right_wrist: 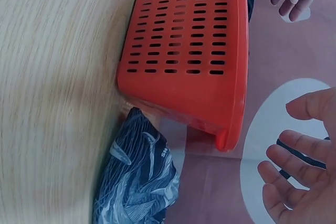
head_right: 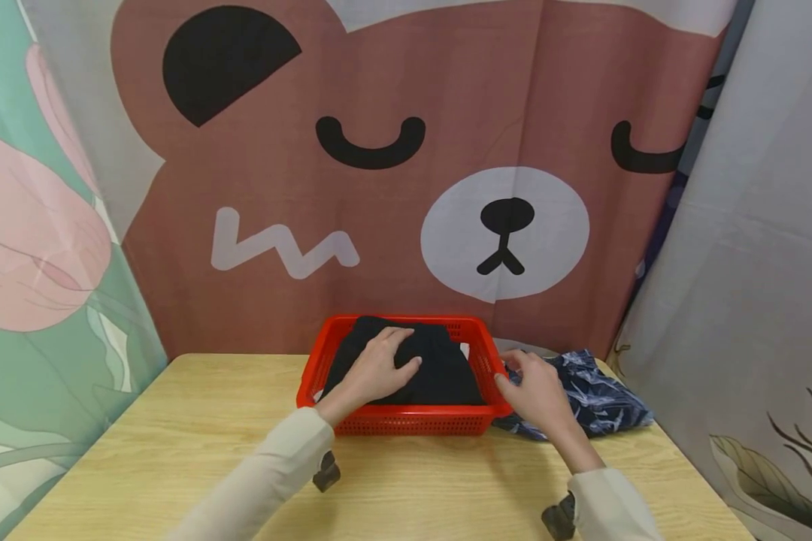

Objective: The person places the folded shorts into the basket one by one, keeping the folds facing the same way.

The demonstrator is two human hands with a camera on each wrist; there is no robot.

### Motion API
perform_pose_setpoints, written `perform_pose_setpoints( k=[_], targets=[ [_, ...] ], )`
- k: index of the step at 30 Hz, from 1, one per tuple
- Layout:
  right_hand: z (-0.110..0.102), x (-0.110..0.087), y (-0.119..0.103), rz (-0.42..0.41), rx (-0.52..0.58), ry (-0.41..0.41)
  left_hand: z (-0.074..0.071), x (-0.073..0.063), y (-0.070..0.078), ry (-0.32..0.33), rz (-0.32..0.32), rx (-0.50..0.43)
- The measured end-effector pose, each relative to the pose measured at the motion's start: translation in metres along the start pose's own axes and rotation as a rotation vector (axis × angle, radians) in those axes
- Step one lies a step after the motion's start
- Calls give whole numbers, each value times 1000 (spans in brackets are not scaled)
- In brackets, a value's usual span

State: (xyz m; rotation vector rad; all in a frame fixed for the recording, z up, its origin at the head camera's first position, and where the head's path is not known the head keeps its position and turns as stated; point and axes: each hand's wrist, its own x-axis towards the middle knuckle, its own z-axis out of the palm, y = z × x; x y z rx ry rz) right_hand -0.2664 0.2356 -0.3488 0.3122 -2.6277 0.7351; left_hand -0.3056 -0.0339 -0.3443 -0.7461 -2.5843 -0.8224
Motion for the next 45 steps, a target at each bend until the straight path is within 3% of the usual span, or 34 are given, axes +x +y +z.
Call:
perform_pose_setpoints(
  k=[11,18,30,45],
  targets=[
    [-2,-4,8,44,-19,33,14,7,22,-43,42,-31],
    [-1,-7,18,75,-11,42,23,11,32,-55,42,-123],
    [14,-15,45,107,-42,55,36,21,42,-48,-37,-254],
    [38,-27,79,138,-52,-20,59,20,45,-70,-88,-308]
  ],
)
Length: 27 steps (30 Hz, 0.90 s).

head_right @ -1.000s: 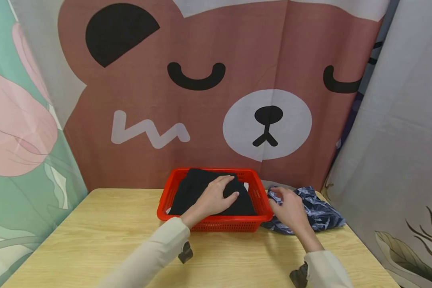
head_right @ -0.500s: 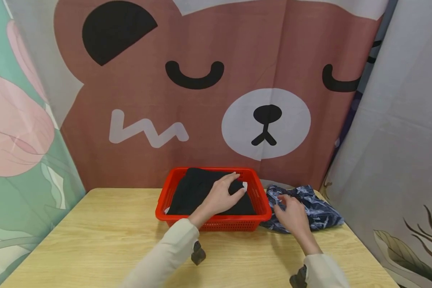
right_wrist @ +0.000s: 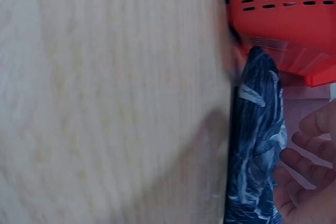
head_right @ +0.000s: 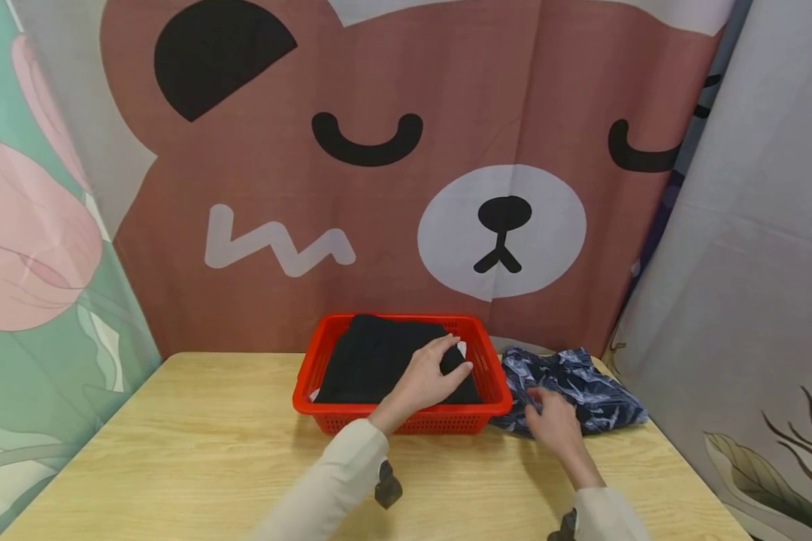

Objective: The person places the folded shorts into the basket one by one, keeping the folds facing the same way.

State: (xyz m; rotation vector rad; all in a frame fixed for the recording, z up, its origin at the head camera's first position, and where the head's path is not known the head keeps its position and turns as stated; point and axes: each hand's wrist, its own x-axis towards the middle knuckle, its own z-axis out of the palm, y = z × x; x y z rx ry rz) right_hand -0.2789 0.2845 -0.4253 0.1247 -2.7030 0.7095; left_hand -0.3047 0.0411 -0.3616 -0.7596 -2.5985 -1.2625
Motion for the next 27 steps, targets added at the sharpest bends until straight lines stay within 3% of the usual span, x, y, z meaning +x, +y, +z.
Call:
perform_pose_setpoints(
  k=[11,18,27],
  targets=[
    [12,-1,8,-12,-19,-74,21,-3,5,-50,17,7],
    [16,-4,12,10,-30,-135,33,-2,8,-77,67,24],
    [19,-4,11,12,-76,-145,42,-4,9,-87,53,38]
  ],
)
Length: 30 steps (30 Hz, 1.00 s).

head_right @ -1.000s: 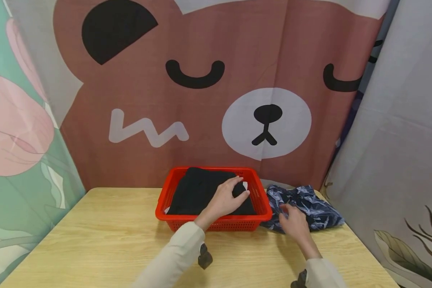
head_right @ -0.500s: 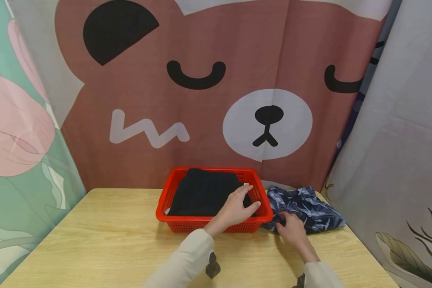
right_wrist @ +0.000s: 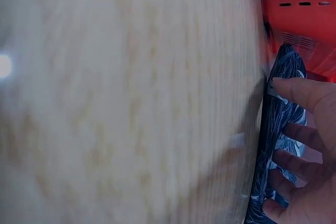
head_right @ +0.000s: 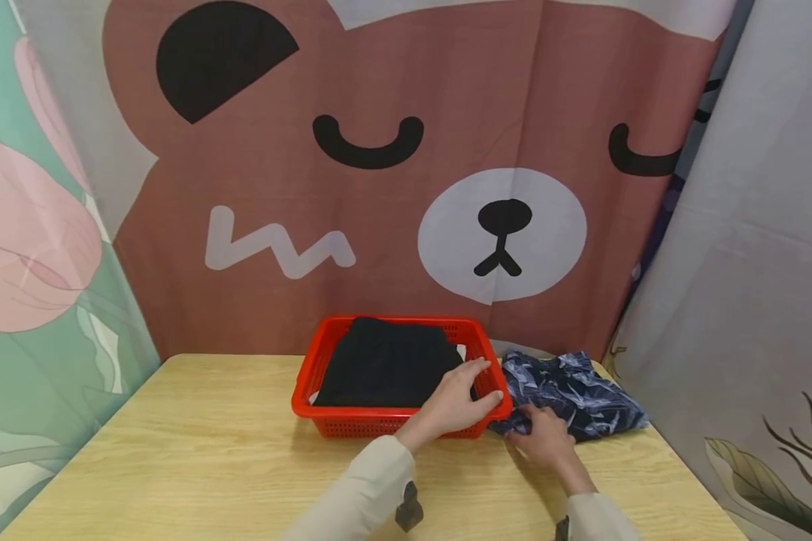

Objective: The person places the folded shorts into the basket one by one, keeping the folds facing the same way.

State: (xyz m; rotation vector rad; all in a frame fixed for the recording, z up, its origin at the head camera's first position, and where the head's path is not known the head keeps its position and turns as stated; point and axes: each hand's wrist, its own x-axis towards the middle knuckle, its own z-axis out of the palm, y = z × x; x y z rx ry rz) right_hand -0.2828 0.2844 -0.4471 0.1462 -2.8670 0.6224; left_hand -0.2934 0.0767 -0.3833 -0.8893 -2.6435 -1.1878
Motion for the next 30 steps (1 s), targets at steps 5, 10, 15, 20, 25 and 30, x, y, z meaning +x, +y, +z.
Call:
perform_pose_setpoints(
  k=[5,10,15,20,25,30],
  targets=[
    [-1,1,-1,41,-20,-40,2,2,3,-9,-1,18],
    [-2,3,0,65,-42,-107,6,6,4,-31,-8,53],
    [-2,4,0,60,-68,-138,9,8,6,-49,-13,94],
    [-1,4,0,8,-105,-130,11,7,6,-66,-7,174],
    [3,3,3,-38,-146,-104,14,9,4,-73,36,285],
    [6,4,6,-147,-195,-54,16,9,4,-91,58,355]
  ],
)
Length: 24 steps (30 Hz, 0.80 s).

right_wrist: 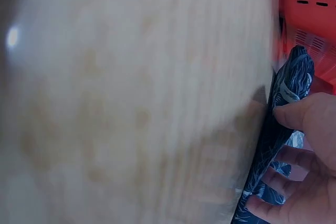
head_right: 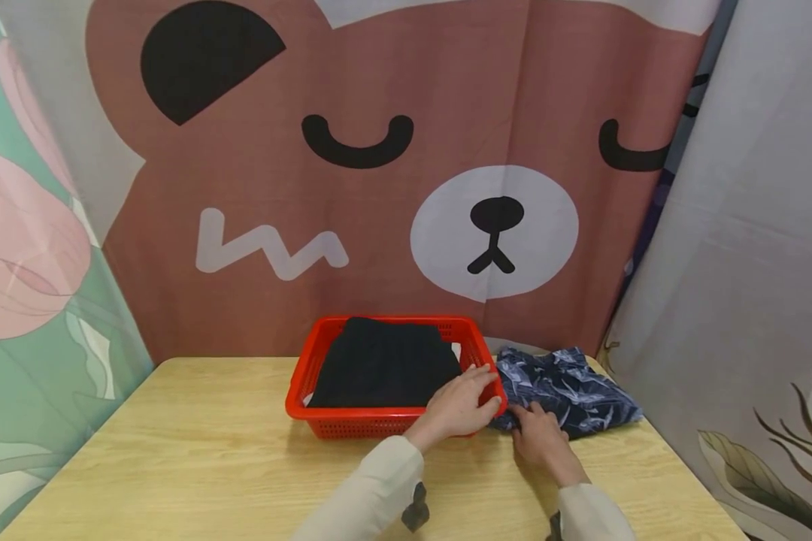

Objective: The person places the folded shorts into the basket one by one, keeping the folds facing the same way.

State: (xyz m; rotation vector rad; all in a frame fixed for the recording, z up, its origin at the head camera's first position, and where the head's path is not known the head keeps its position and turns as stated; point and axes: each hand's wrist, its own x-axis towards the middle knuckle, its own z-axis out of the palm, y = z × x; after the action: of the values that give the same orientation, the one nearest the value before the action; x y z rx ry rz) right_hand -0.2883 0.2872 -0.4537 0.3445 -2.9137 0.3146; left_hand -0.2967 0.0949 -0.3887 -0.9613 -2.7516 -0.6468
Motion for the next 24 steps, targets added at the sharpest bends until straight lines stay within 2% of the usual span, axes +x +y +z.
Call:
perform_pose_setpoints(
  k=[5,7,11,16,24],
  targets=[
    [1,2,4,-151,-36,95,2,1,0,-8,18,75],
    [1,2,6,-179,-25,120,3,2,0,-11,24,101],
    [1,0,11,-202,14,134,6,2,3,-26,20,142],
    [-1,0,14,-209,26,95,8,2,4,-15,0,176],
    [-4,0,12,-230,33,77,9,1,3,4,-14,179]
  ],
)
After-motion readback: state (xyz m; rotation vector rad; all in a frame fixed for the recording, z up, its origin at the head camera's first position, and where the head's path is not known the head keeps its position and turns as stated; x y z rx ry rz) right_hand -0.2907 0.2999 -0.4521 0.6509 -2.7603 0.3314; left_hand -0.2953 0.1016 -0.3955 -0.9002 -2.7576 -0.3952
